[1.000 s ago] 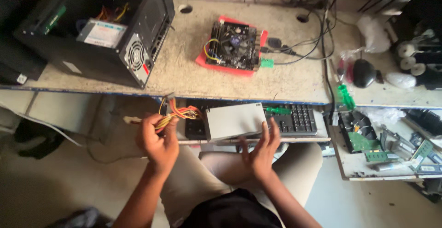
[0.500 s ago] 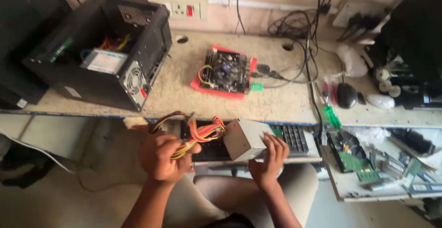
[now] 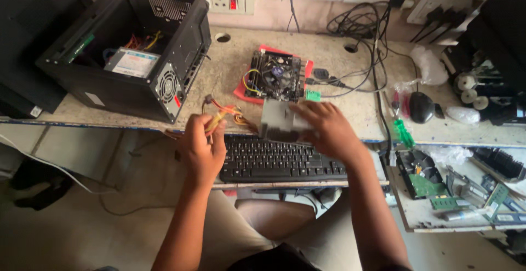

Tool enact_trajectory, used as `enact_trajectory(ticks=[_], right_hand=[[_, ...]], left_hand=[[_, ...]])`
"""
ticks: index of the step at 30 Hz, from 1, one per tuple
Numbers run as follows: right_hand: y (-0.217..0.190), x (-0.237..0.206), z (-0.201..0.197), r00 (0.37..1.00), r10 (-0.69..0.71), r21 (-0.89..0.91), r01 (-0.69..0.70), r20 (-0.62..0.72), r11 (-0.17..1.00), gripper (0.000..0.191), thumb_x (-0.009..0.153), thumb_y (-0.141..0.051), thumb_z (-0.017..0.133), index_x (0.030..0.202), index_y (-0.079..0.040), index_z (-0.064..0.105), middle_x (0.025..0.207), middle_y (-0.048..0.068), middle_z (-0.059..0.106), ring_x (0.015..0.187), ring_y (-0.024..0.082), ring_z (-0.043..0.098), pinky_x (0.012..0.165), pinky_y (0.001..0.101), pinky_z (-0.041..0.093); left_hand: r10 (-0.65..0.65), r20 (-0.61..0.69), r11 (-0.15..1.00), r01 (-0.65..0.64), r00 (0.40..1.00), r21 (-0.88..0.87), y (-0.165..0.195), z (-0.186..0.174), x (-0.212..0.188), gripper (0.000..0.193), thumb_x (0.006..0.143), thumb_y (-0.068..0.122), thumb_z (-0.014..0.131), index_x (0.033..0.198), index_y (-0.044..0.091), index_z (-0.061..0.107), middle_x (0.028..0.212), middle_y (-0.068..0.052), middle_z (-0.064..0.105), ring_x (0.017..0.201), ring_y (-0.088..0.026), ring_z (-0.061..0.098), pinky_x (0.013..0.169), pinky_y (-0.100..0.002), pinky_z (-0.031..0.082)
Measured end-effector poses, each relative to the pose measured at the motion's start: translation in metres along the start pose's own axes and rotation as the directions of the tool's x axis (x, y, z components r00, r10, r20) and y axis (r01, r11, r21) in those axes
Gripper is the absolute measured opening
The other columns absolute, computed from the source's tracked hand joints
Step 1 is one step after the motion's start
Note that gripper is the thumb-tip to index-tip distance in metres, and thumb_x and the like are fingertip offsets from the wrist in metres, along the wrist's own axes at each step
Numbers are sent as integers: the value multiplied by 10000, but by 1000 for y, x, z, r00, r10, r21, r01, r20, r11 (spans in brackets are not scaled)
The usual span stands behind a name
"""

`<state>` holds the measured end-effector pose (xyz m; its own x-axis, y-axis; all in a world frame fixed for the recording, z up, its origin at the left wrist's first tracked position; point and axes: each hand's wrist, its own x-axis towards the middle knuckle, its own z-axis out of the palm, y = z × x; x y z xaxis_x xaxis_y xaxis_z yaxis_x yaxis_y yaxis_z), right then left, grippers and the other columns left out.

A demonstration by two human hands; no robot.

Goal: The person connects a power supply unit to a motherboard on a workbench, attaches several power cables, and uses a screwdriver to secure a component. The person then types on a keyboard and adjusts the motherboard and cables.

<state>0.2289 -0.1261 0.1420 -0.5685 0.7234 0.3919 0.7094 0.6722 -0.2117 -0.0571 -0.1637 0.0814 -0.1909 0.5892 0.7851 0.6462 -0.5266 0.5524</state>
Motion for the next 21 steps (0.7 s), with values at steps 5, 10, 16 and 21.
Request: enact_trajectory(ticks=[5, 10, 16, 21], right_hand=[[20, 32, -2, 968, 45, 63, -63, 247, 996, 910, 607, -102, 862, 1453, -187, 534, 1398, 124, 594, 1272, 375, 538, 1083, 459, 428], [13, 88, 4, 976, -186, 466, 112, 115, 878, 871, 727, -333, 936, 1455, -106, 517, 1481, 134, 571, 1374, 317, 559, 1163, 434, 444], [-24, 114, 47, 878, -324, 83, 374, -353, 924, 812, 817, -312, 868, 1492, -100, 469, 1469, 183, 512, 1310, 379, 523, 1098, 471, 410], [-20, 105, 44, 917, -285, -13, 293, -279, 956, 599, 878, -223, 801, 1432, -178, 579, 1372, 57, 627, 1201, 280, 613, 987, 436, 438]], left_hand=[[-85, 13, 970, 85, 996, -226, -16, 2, 9, 230, 1097, 207, 605, 1193, -1, 586, 1033, -100, 658, 891, -180, 633, 802, -330, 523], [-347, 160, 697, 369, 924, -615, -28, 21, 27, 313, 1049, 206, 595, 1280, -5, 591, 1093, -27, 648, 852, -129, 579, 760, -297, 506], [-231, 239, 706, 332, 943, -626, -32, 62, 39, 433, 1059, 217, 579, 1428, -7, 549, 1293, -76, 534, 1176, -152, 556, 995, -304, 497], [-308, 314, 343, 413, 898, -844, -38, 87, 37, 695, 1111, 499, 416, 1620, 35, 324, 1346, -95, 504, 1238, -190, 513, 1113, -361, 404]])
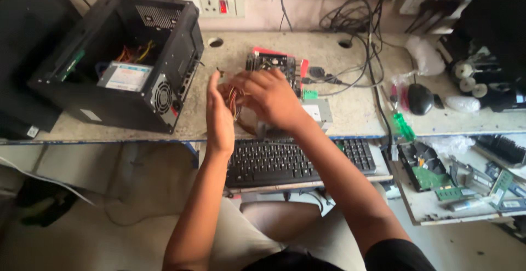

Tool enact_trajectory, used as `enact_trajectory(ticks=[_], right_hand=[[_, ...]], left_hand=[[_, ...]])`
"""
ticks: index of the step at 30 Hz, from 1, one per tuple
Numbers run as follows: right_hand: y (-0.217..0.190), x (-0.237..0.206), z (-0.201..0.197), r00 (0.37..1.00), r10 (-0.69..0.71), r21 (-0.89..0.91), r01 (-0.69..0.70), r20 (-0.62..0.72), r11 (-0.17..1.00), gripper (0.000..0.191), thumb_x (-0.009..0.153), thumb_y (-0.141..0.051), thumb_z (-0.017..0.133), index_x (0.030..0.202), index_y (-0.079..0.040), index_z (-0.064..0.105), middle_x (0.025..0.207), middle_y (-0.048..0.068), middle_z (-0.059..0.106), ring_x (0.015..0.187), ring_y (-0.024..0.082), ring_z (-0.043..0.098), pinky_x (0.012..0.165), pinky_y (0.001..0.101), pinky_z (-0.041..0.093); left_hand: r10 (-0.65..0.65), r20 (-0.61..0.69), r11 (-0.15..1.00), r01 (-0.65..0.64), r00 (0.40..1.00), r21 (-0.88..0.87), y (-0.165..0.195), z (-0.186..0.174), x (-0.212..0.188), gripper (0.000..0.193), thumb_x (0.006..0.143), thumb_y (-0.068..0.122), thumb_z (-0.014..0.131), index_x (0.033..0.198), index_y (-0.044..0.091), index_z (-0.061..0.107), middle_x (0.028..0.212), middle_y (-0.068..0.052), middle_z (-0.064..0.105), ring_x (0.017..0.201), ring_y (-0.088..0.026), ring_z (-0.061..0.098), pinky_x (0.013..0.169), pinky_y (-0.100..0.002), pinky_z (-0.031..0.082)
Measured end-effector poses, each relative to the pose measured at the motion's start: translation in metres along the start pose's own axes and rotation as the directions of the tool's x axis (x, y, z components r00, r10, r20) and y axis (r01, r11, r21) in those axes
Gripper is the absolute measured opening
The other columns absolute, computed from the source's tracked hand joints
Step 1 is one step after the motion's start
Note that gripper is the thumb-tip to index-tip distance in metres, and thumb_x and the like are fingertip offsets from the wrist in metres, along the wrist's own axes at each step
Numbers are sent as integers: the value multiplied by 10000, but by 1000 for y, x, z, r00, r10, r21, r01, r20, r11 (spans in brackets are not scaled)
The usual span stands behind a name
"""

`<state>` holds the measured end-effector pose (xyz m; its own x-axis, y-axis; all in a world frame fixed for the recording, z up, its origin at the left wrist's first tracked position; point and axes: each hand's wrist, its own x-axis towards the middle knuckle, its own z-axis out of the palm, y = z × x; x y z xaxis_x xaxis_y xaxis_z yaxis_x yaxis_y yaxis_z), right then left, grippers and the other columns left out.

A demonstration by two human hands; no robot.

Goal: The person connects a power supply unit to a motherboard on a workbench, attaches several power cables, and uses a screwdriver to secure a component. The person then types on a keyboard and adjusts the motherboard and cables.

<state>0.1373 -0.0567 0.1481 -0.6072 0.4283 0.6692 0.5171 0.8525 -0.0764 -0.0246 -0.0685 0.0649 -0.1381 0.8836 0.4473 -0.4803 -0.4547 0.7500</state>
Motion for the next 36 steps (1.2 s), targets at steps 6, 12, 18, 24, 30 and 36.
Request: enact_trajectory(ticks=[6, 12, 18, 24, 30, 36], right_hand=[[3, 4, 2, 996, 84, 102, -82, -22, 991, 411, 798, -116, 720, 1194, -112, 612, 1265, 89, 664, 1170, 320, 627, 923, 437, 462], [13, 1, 2, 977, 206, 313, -181, -48, 932, 348, 879, 48, 632, 1193, -102, 622, 1086, 85, 731, 1044, 321, 707, 883, 420, 517], [23, -4, 7, 957, 286, 538, -218, -47, 814, 279, 929, 89, 612, 1168, -54, 605, 1072, 132, 735, 1028, 323, 746, 876, 383, 565], [27, -2, 13, 927, 369, 326, -328, -73, 887, 320, 843, 60, 593, 1137, -68, 593, 1032, 129, 738, 997, 354, 730, 833, 420, 549], [7, -3, 5, 960, 271, 114, -262, -69, 958, 321, 902, -82, 659, 1214, -79, 580, 1210, 148, 660, 1098, 391, 628, 911, 466, 466], [0, -2, -8, 997, -16, 146, 27, -76, 989, 554, 792, -164, 678, 1324, -44, 580, 1385, 165, 572, 1254, 383, 506, 1031, 474, 385]], left_hand=[[-115, 116, 902, 152, 987, -404, 37, 13, -13, 831, 1086, 531, 427, 1655, -12, 160, 1545, -203, 447, 1472, -290, 408, 1277, -426, 247], [250, 164, 967, -235, 954, -103, 124, 27, -52, 654, 1139, 332, 541, 1623, 5, 246, 1638, -189, 412, 1541, -295, 373, 1329, -438, 221], [300, 367, 639, -471, 881, 608, 110, 33, -35, 543, 1066, 207, 543, 1554, -2, 427, 1576, -217, 487, 1506, -305, 446, 1293, -430, 312], [101, 191, 780, -197, 976, 594, 69, 35, -58, 506, 933, 193, 710, 1356, -16, 530, 1222, -163, 670, 1094, -274, 691, 925, -380, 554], [391, 184, 367, -336, 902, 867, 71, 20, -62, 165, 1033, 132, 700, 1146, 14, 677, 1032, -169, 707, 962, -360, 695, 837, -426, 543], [418, 202, 499, -409, 886, 764, 77, 35, -7, 236, 994, 171, 755, 1122, -15, 683, 969, -129, 710, 852, -278, 698, 758, -386, 536]])
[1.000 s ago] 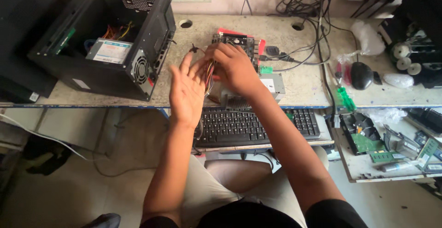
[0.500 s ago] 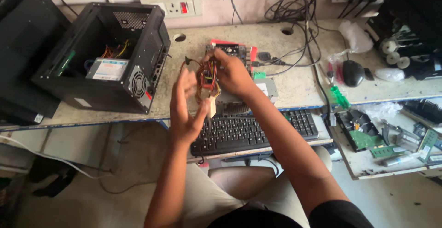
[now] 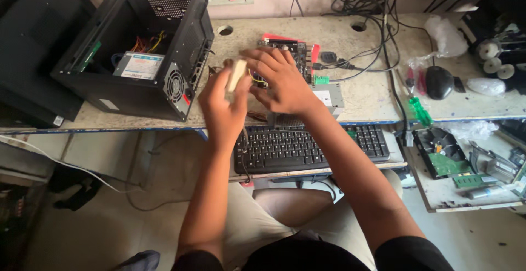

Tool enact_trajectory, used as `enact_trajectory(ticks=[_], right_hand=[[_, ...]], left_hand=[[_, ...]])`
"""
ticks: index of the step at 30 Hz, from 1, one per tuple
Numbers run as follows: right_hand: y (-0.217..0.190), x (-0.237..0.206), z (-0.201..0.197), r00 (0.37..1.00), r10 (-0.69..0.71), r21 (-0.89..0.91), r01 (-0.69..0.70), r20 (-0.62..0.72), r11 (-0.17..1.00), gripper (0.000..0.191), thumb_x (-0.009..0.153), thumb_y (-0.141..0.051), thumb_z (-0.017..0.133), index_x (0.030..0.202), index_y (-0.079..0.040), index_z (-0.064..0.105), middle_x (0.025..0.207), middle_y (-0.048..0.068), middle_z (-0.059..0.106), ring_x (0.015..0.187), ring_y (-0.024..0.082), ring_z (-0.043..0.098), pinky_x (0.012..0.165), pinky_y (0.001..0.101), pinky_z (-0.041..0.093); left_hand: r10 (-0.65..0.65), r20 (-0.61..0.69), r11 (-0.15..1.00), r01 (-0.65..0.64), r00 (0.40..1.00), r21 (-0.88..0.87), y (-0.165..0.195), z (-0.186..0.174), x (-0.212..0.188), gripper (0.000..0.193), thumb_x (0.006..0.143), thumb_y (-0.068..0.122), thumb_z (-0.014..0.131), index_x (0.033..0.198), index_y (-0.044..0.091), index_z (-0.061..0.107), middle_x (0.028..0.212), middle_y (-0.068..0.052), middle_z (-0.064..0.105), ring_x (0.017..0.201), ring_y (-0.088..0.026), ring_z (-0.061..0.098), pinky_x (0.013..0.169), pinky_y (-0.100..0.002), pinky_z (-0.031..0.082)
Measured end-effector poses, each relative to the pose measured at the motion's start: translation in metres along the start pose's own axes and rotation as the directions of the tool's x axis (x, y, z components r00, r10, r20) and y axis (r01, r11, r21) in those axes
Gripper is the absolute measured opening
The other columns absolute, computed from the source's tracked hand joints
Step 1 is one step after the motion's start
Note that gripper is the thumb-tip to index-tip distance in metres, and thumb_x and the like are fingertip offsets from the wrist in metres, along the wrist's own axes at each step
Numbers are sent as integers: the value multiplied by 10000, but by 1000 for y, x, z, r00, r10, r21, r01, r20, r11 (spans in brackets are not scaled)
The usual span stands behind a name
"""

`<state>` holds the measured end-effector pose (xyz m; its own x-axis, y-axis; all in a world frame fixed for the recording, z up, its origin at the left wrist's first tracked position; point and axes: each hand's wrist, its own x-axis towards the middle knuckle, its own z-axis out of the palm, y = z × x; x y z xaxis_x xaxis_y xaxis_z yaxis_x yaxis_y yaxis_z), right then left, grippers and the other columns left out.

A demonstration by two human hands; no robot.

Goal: The person connects a power supply unit to a motherboard on a workbench, attaches several power cables, and uses a screwdriver to secure a component. The person then types on a keyboard and adjusts the motherboard and cables.

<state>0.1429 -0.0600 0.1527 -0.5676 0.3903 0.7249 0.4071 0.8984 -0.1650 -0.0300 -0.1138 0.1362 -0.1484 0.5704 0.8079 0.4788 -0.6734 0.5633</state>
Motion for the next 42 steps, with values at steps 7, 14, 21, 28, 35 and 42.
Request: enact_trajectory(ticks=[7, 14, 21, 28, 35, 42], right_hand=[[26, -4, 7, 983, 184, 232, -176, -14, 957, 188, 1014, -214, 594, 1083, -54, 665, 1083, 145, 687, 1088, 373, 625, 988, 453, 445], [34, -14, 16, 911, 411, 419, -360, -36, 834, 292, 1095, -253, 497, 1061, -11, 657, 898, 152, 710, 878, 320, 725, 812, 383, 541], [36, -13, 15, 887, 455, 380, -394, -82, 837, 345, 1109, -264, 497, 1008, 8, 684, 816, 155, 664, 756, 243, 621, 718, 383, 497], [39, -10, 19, 769, 636, 316, -587, -72, 746, 395, 1103, -315, 521, 911, 22, 596, 704, 133, 579, 657, 165, 507, 633, 354, 453], [45, -13, 23, 736, 668, 541, -521, -108, 661, 374, 1085, -331, 534, 911, -15, 635, 777, 46, 651, 759, 110, 543, 684, 321, 478], [58, -18, 19, 696, 703, 752, -538, 143, 380, 473, 1070, -380, 505, 721, -66, 564, 628, 1, 555, 577, 112, 515, 566, 290, 414]], left_hand=[[-9, 52, 972, 21, 999, -232, -9, 35, 1, 558, 999, 276, 764, 1400, -23, 516, 1265, -183, 558, 1126, -223, 616, 879, -335, 555], [-371, 227, 915, 396, 901, -78, -25, 11, -112, 536, 1022, 308, 681, 1396, -30, 501, 1066, -167, 586, 945, -215, 569, 798, -357, 472], [-565, 567, 796, 578, 599, 182, -24, -68, -110, 297, 1083, 338, 589, 1131, 76, 719, 655, -47, 566, 572, -136, 503, 524, -332, 414], [163, 75, 486, -146, 984, 861, 41, -103, -28, 473, 1041, 206, 722, 1460, 49, 568, 1467, -232, 504, 1315, -463, 465, 1094, -570, 412], [369, 380, 916, -402, 848, 7, 20, 1, -36, 678, 959, 314, 795, 1470, 24, 457, 1479, -211, 519, 1415, -400, 507, 1205, -517, 426], [0, 234, 930, 87, 972, -357, 1, 4, -47, 116, 1063, 137, 615, 1133, 91, 696, 1071, -35, 770, 1000, -197, 771, 923, -377, 622]])
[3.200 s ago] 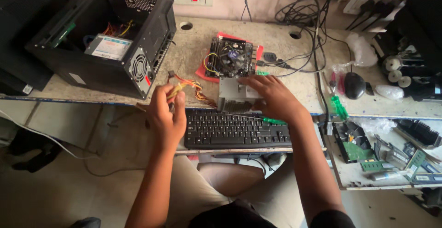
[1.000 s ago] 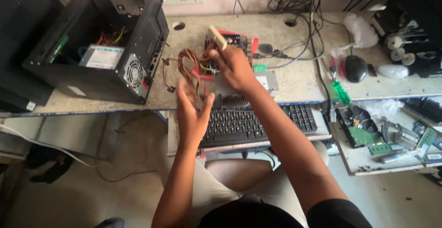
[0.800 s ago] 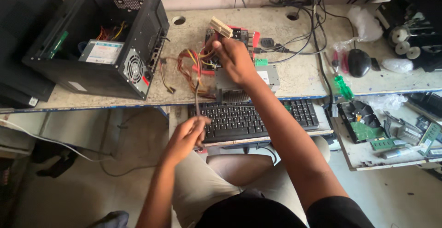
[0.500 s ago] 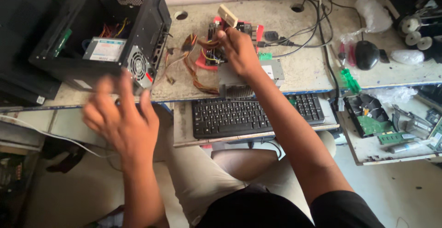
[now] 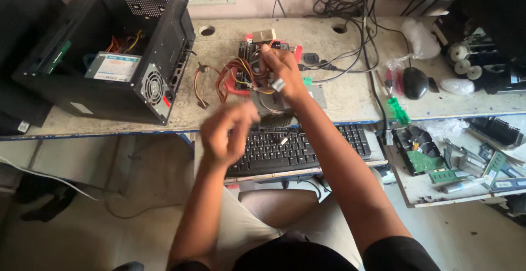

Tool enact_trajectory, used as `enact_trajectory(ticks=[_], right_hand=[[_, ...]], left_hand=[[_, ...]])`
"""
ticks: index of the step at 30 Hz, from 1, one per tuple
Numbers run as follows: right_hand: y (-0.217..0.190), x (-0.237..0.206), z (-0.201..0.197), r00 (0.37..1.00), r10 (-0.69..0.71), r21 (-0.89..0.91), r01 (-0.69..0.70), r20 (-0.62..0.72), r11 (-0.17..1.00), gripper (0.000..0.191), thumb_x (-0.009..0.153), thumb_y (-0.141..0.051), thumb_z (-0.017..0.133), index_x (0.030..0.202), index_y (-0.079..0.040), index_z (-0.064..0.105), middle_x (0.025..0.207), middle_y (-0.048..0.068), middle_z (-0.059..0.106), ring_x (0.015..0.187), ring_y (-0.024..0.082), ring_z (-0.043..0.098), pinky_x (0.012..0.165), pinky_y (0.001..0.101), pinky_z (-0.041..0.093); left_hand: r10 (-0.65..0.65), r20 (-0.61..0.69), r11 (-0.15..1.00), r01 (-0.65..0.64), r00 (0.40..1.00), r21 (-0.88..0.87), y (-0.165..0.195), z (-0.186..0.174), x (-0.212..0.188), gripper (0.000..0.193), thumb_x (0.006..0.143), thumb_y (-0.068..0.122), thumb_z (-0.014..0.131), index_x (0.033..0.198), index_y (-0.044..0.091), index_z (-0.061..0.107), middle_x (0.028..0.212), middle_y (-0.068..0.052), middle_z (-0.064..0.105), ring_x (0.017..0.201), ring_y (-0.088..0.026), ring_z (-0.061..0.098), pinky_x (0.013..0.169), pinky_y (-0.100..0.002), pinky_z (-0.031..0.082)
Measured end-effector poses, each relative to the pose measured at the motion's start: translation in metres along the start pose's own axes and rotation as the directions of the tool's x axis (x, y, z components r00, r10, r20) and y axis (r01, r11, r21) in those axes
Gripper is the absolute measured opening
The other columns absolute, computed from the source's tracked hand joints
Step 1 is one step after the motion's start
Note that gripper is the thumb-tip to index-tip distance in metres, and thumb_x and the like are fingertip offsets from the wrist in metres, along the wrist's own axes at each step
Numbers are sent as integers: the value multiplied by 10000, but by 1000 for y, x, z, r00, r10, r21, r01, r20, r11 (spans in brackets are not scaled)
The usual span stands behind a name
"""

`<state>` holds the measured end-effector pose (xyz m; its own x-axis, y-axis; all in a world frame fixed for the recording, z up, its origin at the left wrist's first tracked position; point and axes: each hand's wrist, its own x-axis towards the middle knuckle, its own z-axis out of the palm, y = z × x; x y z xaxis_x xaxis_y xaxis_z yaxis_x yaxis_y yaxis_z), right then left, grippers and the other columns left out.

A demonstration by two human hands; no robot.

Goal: The person connects a power supply unit to a motherboard on a workbench, attaches several power cables, and uses a screwdriver to secure a component. The person then types on a keyboard and adjusts the motherboard and cables.

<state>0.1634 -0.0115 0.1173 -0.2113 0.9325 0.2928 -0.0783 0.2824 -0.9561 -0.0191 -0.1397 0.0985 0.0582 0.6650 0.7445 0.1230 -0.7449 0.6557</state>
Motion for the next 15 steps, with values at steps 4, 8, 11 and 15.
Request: enact_trajectory(ticks=[4, 8, 11, 15], right_hand=[[6, 0, 1, 997, 60, -21, -59, 44, 998, 503, 1083, -383, 506, 683, -78, 525, 619, -17, 507, 572, 96, 445, 535, 290, 359], [14, 5, 1, 999, 0, -215, 10, 49, 977, 504, 1082, -360, 503, 672, -69, 540, 614, -17, 506, 585, 96, 444, 548, 299, 363], [23, 10, -3, 992, -29, -272, 61, 120, 961, 490, 1061, -326, 498, 657, -56, 561, 597, -16, 558, 587, 102, 503, 560, 304, 411], [37, 15, -8, 993, -62, -273, 86, 97, 958, 408, 1040, -298, 516, 724, -52, 589, 652, -2, 580, 627, 106, 526, 584, 313, 430]], left_hand=[[342, 239, 667, -414, 909, 619, 5, -29, 55, 399, 933, -48, 578, 1296, 70, 696, 1313, -89, 653, 1280, -308, 610, 1098, -460, 493], [270, 525, 442, -588, 807, 677, -2, -39, 111, 433, 946, 40, 639, 1371, 103, 688, 1426, -6, 649, 1343, -273, 527, 1108, -452, 435], [247, 666, 305, -709, 704, 636, -13, -34, 133, 461, 951, 109, 621, 1399, 192, 692, 1459, 63, 635, 1388, -223, 490, 1127, -440, 414], [235, 748, 283, -780, 620, 558, -32, -31, 149, 407, 980, 170, 586, 1366, 246, 691, 1466, 100, 618, 1433, -203, 477, 1159, -442, 391]])
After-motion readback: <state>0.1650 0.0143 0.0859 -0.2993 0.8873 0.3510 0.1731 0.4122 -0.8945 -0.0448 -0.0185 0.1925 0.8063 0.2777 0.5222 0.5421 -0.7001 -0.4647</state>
